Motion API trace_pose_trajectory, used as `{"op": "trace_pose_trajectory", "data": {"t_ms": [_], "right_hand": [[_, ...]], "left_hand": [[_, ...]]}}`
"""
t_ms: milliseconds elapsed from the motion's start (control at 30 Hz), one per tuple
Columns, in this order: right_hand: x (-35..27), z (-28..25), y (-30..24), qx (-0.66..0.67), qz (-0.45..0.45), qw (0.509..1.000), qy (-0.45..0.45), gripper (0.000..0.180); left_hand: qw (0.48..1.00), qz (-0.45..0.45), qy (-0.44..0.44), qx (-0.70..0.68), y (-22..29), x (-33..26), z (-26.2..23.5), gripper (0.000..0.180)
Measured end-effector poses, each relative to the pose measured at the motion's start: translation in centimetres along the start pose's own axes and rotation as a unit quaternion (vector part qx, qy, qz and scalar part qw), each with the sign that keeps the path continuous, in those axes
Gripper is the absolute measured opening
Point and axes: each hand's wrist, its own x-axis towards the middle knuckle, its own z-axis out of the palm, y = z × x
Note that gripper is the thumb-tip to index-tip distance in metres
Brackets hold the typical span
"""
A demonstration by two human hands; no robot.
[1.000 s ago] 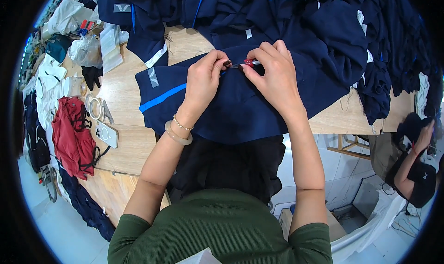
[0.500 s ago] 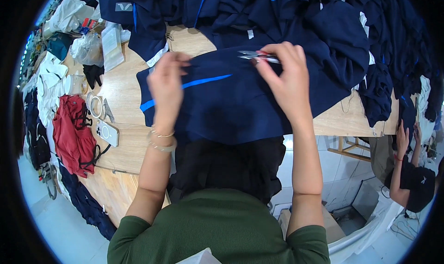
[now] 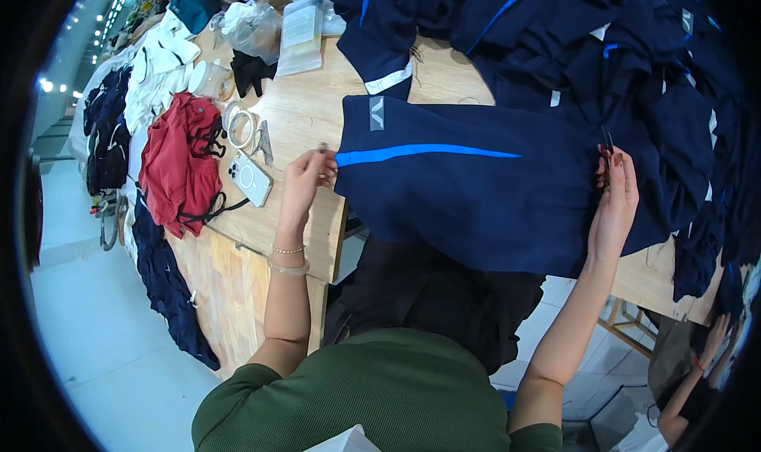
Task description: Trimming loose threads from dark blue clothing items using thread snips.
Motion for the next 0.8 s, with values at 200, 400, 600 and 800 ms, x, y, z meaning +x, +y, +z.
{"op": "trace_pose_trajectory", "data": {"t_ms": [200,400,600,800], "right_hand": [[-0.3,1.2,-1.8,-0.076,-0.035,0.996,-0.021,0.016],[-4.2,12.2,-3.6,-0.054,-0.029,0.975,-0.212,0.014],[-4.6,15.1,-4.2,-0.152,-0.151,0.956,-0.200,0.020],[-1.4,5.9,-6.6,-0.058,-0.127,0.990,0.032,0.010]], "left_hand": [[0.997,0.066,-0.033,0.033,3.3,0.5,1.4,0.011],[0.976,0.029,-0.195,-0.090,9.2,0.1,3.2,0.010],[0.933,0.074,-0.310,-0.168,12.2,-1.8,9.3,0.017],[0.850,0.298,-0.356,0.250,10.6,-1.7,9.6,0.030]]}}
